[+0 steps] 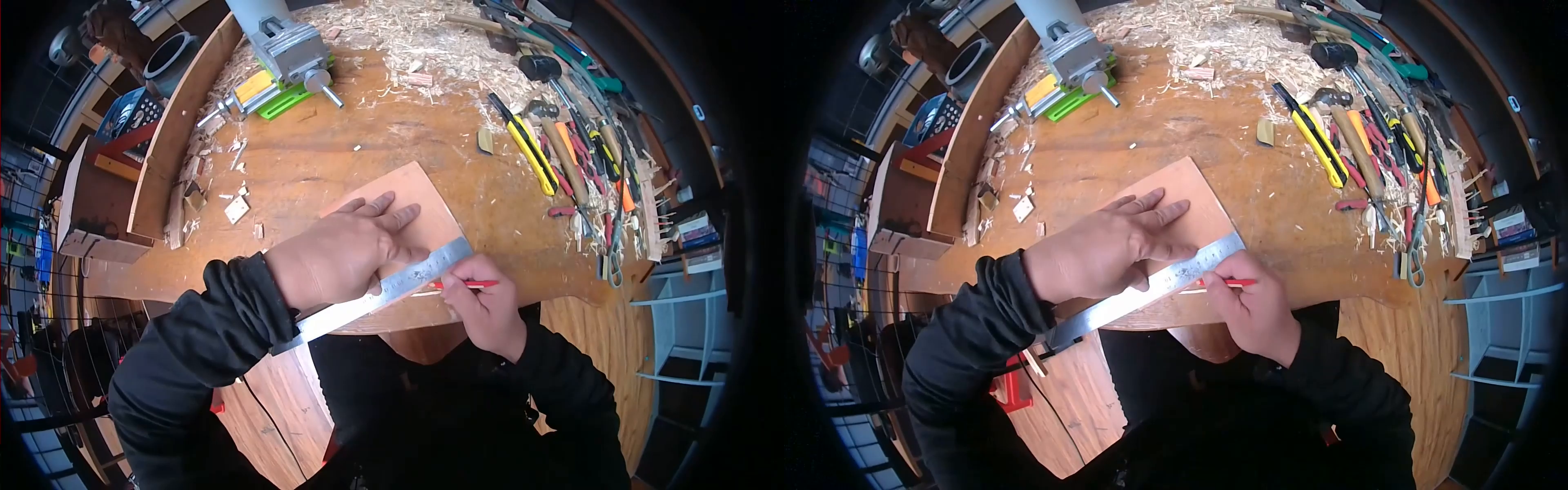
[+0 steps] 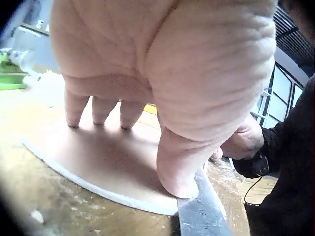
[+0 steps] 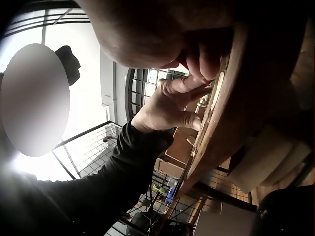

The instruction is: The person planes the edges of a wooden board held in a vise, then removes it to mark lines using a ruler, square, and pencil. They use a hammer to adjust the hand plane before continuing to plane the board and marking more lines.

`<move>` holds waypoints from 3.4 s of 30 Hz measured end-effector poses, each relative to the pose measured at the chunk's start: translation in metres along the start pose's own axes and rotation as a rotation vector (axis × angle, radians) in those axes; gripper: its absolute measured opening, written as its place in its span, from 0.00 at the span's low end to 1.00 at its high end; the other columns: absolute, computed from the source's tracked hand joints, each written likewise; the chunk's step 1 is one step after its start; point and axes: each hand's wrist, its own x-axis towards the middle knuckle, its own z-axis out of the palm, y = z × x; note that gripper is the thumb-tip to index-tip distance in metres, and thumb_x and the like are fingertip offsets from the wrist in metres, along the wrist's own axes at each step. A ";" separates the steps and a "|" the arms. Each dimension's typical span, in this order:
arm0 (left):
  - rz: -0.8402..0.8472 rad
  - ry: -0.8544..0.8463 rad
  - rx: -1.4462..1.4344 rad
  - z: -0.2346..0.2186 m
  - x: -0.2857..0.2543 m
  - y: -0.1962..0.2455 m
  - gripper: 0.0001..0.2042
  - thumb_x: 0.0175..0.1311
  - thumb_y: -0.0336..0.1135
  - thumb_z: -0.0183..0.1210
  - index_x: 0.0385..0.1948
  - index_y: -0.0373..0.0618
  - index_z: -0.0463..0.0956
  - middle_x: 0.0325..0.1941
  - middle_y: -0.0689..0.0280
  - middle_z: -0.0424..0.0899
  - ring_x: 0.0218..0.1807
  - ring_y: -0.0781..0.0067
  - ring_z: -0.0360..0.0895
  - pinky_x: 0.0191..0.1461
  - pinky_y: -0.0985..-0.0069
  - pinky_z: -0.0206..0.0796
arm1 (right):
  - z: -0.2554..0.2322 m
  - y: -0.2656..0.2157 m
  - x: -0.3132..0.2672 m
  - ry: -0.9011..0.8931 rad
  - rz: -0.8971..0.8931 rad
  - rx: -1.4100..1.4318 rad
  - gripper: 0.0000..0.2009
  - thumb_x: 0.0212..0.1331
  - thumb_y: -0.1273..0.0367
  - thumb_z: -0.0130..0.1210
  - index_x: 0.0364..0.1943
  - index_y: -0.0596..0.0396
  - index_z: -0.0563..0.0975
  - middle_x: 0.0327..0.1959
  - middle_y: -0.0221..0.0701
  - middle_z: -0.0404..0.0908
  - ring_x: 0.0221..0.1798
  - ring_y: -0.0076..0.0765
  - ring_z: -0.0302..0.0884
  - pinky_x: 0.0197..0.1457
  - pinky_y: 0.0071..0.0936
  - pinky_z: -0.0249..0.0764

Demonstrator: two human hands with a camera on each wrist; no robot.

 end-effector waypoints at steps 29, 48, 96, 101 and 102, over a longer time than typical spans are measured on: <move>0.062 0.000 -0.002 0.008 -0.009 -0.011 0.44 0.44 0.46 0.81 0.72 0.66 0.76 0.87 0.50 0.55 0.86 0.35 0.48 0.87 0.52 0.44 | 0.003 0.005 0.005 0.034 -0.018 -0.047 0.04 0.71 0.73 0.62 0.36 0.58 0.80 0.29 0.33 0.82 0.33 0.26 0.80 0.39 0.27 0.75; 0.044 0.001 -0.008 0.008 -0.009 -0.008 0.44 0.43 0.44 0.82 0.71 0.65 0.77 0.87 0.52 0.55 0.86 0.37 0.48 0.87 0.54 0.43 | 0.007 0.001 0.008 0.055 -0.068 -0.146 0.04 0.67 0.74 0.63 0.34 0.58 0.80 0.29 0.38 0.82 0.33 0.35 0.84 0.38 0.32 0.76; 0.038 0.018 -0.098 0.007 -0.009 -0.008 0.45 0.41 0.38 0.83 0.71 0.63 0.78 0.86 0.50 0.56 0.86 0.36 0.48 0.87 0.52 0.43 | 0.008 0.002 0.011 0.069 -0.043 -0.118 0.04 0.67 0.75 0.63 0.33 0.58 0.80 0.28 0.37 0.82 0.31 0.34 0.83 0.36 0.31 0.76; 0.030 0.024 -0.091 0.010 -0.008 -0.009 0.45 0.41 0.37 0.83 0.71 0.63 0.78 0.86 0.51 0.56 0.86 0.36 0.48 0.87 0.52 0.43 | 0.008 0.000 0.012 0.064 -0.050 -0.149 0.04 0.66 0.74 0.63 0.33 0.58 0.79 0.28 0.39 0.82 0.30 0.38 0.84 0.36 0.33 0.76; 0.025 0.023 -0.089 0.010 -0.008 -0.009 0.45 0.40 0.37 0.83 0.71 0.64 0.77 0.86 0.51 0.56 0.86 0.36 0.48 0.87 0.52 0.43 | 0.008 -0.001 0.012 0.062 -0.053 -0.158 0.05 0.66 0.74 0.63 0.33 0.58 0.79 0.28 0.40 0.82 0.30 0.39 0.84 0.36 0.33 0.76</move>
